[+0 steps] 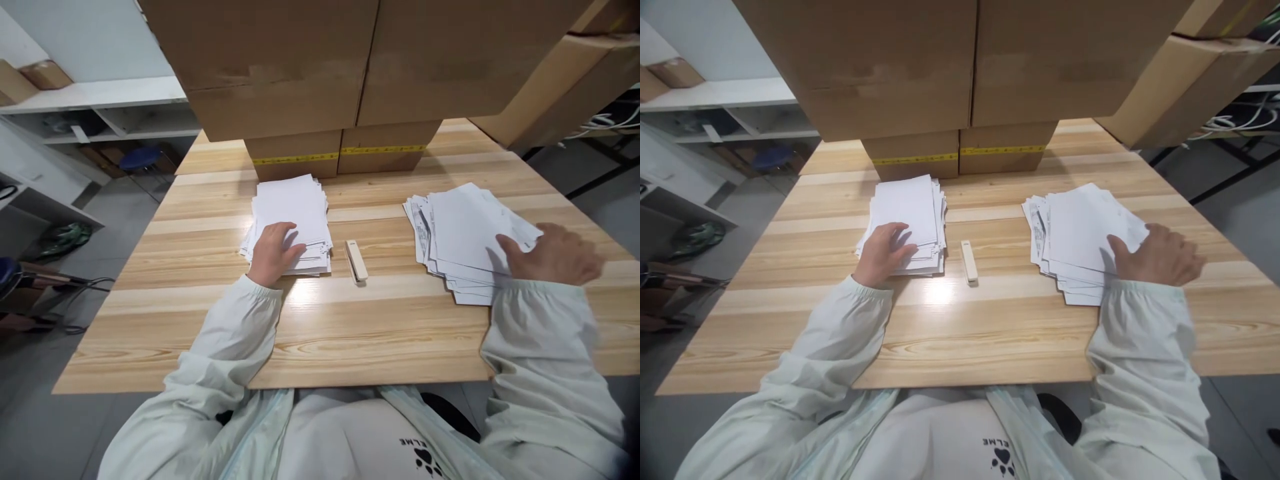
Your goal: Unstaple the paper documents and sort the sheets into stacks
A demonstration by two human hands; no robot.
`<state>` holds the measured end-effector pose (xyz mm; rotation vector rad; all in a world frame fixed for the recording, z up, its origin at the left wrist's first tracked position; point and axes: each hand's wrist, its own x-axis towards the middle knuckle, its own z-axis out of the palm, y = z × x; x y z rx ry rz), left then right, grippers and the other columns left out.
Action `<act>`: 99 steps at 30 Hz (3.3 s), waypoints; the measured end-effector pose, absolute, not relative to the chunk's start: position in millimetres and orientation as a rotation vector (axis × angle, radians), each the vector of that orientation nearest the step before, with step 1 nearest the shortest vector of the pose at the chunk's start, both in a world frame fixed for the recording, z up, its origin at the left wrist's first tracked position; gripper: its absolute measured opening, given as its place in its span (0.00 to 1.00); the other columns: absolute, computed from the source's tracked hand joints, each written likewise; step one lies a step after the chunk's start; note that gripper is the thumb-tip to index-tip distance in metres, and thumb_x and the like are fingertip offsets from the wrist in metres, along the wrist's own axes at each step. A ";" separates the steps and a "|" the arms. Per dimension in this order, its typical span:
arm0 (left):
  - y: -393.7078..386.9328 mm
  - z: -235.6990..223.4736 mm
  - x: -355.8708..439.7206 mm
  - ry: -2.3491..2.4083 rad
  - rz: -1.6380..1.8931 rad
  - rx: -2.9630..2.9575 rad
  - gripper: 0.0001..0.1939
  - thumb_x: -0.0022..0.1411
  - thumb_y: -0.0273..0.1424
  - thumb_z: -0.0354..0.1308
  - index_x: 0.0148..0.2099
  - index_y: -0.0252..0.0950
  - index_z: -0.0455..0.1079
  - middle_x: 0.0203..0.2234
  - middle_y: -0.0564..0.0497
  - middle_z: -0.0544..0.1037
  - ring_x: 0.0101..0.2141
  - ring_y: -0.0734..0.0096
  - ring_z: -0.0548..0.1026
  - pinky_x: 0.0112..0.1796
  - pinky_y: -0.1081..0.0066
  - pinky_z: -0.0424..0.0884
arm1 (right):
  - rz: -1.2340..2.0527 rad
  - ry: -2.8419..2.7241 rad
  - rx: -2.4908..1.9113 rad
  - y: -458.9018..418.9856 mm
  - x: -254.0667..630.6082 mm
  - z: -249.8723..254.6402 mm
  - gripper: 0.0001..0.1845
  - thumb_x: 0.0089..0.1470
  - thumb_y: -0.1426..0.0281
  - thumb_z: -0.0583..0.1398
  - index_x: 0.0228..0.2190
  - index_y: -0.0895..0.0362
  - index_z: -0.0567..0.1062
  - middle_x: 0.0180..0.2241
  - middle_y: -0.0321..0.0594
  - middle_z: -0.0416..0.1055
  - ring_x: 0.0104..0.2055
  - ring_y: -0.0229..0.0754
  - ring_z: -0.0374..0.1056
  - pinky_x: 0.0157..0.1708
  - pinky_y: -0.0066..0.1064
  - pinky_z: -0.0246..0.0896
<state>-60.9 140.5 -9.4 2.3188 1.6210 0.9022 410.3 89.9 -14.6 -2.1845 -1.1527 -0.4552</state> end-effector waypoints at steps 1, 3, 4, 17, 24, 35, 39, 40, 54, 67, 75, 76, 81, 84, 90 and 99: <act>141.4 -10.3 -60.1 1.621 0.855 2.331 0.19 0.58 0.34 0.63 0.51 0.39 0.69 0.49 0.44 0.77 0.52 0.56 0.72 0.51 0.59 0.70 | -0.575 -1.147 -2.155 86.7 396.5 -5.0 0.18 0.44 0.59 0.69 0.38 0.54 0.81 0.38 0.67 0.76 0.48 0.65 0.70 0.43 0.58 0.56; 141.8 -10.9 -58.8 1.635 0.779 2.358 0.20 0.59 0.35 0.63 0.53 0.39 0.68 0.49 0.45 0.77 0.52 0.55 0.72 0.49 0.59 0.70 | -0.442 -1.323 -2.034 84.5 358.9 18.1 0.17 0.54 0.62 0.62 0.43 0.56 0.80 0.39 0.60 0.79 0.45 0.58 0.73 0.43 0.50 0.62; 141.8 -10.8 -58.6 1.652 0.749 2.363 0.20 0.59 0.36 0.63 0.53 0.39 0.68 0.49 0.45 0.77 0.52 0.54 0.72 0.48 0.60 0.70 | -0.226 -1.479 -1.891 86.3 336.1 28.9 0.16 0.57 0.63 0.59 0.43 0.55 0.80 0.42 0.56 0.79 0.42 0.52 0.74 0.42 0.46 0.65; 138.1 -15.4 -60.2 1.664 0.849 2.175 0.14 0.61 0.35 0.60 0.49 0.39 0.71 0.47 0.46 0.79 0.50 0.58 0.75 0.49 0.63 0.69 | 0.541 -2.123 -1.444 174.7 155.6 -5.7 0.18 0.60 0.65 0.54 0.45 0.58 0.79 0.42 0.48 0.75 0.47 0.49 0.69 0.50 0.43 0.63; 168.6 -5.5 -60.4 1.289 1.075 1.539 0.16 0.62 0.45 0.57 0.38 0.36 0.72 0.32 0.47 0.81 0.39 0.64 0.78 0.43 0.67 0.69 | 0.584 -2.032 -1.233 175.0 138.0 -3.9 0.23 0.58 0.62 0.57 0.53 0.57 0.75 0.55 0.50 0.71 0.59 0.53 0.64 0.61 0.50 0.56; 176.3 -1.9 -59.7 1.150 1.097 1.312 0.22 0.53 0.50 0.66 0.33 0.34 0.71 0.25 0.51 0.78 0.30 0.70 0.76 0.37 0.70 0.69 | 0.924 -2.079 -0.889 161.7 125.0 -19.5 0.38 0.59 0.53 0.58 0.66 0.50 0.58 0.69 0.45 0.53 0.70 0.49 0.51 0.67 0.47 0.50; 176.4 -3.9 -59.0 1.159 1.088 1.310 0.24 0.50 0.51 0.68 0.36 0.34 0.72 0.25 0.50 0.80 0.30 0.69 0.77 0.36 0.69 0.69 | 0.983 -2.034 -0.911 160.9 127.1 -19.9 0.41 0.58 0.52 0.59 0.67 0.53 0.57 0.68 0.47 0.54 0.70 0.50 0.52 0.67 0.46 0.51; 176.3 -4.1 -58.9 1.163 1.085 1.312 0.24 0.49 0.51 0.68 0.36 0.34 0.72 0.26 0.50 0.80 0.29 0.69 0.77 0.36 0.70 0.69 | 0.993 -2.026 -0.912 160.8 127.2 -19.9 0.41 0.58 0.52 0.59 0.67 0.53 0.57 0.68 0.47 0.54 0.70 0.50 0.52 0.67 0.46 0.50; 174.6 1.9 -56.9 1.223 1.112 1.229 0.09 0.49 0.31 0.62 0.26 0.36 0.64 0.16 0.59 0.64 0.20 0.81 0.59 0.25 0.75 0.53 | 0.459 -1.977 -1.135 157.2 133.7 -4.7 0.40 0.57 0.52 0.60 0.65 0.54 0.58 0.70 0.50 0.47 0.72 0.56 0.42 0.68 0.57 0.42; 174.6 1.8 -63.8 1.035 1.096 1.186 0.22 0.46 0.47 0.70 0.30 0.34 0.70 0.24 0.54 0.74 0.27 0.77 0.69 0.31 0.74 0.64 | 0.882 -2.098 -0.998 154.4 126.4 -23.7 0.36 0.64 0.52 0.50 0.67 0.53 0.56 0.68 0.45 0.54 0.69 0.49 0.53 0.68 0.47 0.49; 175.8 0.6 -62.3 1.082 1.108 1.239 0.25 0.46 0.51 0.70 0.30 0.35 0.71 0.25 0.53 0.75 0.29 0.74 0.73 0.38 0.70 0.69 | 0.909 -2.103 -0.946 152.6 126.1 -19.1 0.34 0.64 0.54 0.51 0.67 0.48 0.55 0.69 0.39 0.53 0.70 0.47 0.51 0.69 0.47 0.46; 175.8 0.5 -62.3 1.083 1.109 1.237 0.24 0.45 0.51 0.70 0.30 0.35 0.71 0.25 0.53 0.75 0.29 0.74 0.73 0.38 0.70 0.70 | 0.910 -2.104 -0.944 152.6 126.0 -19.1 0.34 0.64 0.54 0.51 0.68 0.48 0.55 0.69 0.39 0.53 0.70 0.47 0.51 0.69 0.47 0.46; 175.4 0.7 -61.6 1.081 1.128 1.230 0.23 0.47 0.49 0.70 0.31 0.35 0.71 0.25 0.53 0.76 0.30 0.74 0.74 0.39 0.69 0.70 | 0.932 -2.089 -0.972 153.0 126.3 -18.6 0.35 0.63 0.54 0.53 0.67 0.48 0.55 0.69 0.39 0.53 0.70 0.49 0.52 0.69 0.49 0.47; 174.9 1.2 -60.5 1.088 1.141 1.229 0.21 0.48 0.47 0.70 0.31 0.34 0.70 0.25 0.53 0.76 0.29 0.74 0.74 0.39 0.69 0.70 | 0.935 -2.089 -0.979 153.2 127.0 -18.0 0.35 0.63 0.54 0.53 0.67 0.48 0.56 0.68 0.39 0.54 0.70 0.49 0.52 0.69 0.48 0.47; 174.4 -2.3 -59.9 1.141 1.175 1.214 0.17 0.51 0.39 0.67 0.39 0.36 0.68 0.22 0.57 0.75 0.26 0.76 0.72 0.33 0.72 0.68 | 0.942 -2.062 -0.990 152.7 125.6 -18.3 0.34 0.62 0.55 0.54 0.66 0.52 0.59 0.67 0.44 0.56 0.68 0.49 0.56 0.67 0.47 0.52; 176.1 -10.6 -59.8 1.245 1.333 1.304 0.31 0.51 0.27 0.59 0.58 0.46 0.69 0.27 0.57 0.75 0.23 0.77 0.66 0.29 0.74 0.64 | 0.495 -1.777 -1.418 174.6 155.7 -3.7 0.15 0.58 0.63 0.56 0.38 0.55 0.81 0.40 0.44 0.80 0.33 0.44 0.72 0.42 0.42 0.68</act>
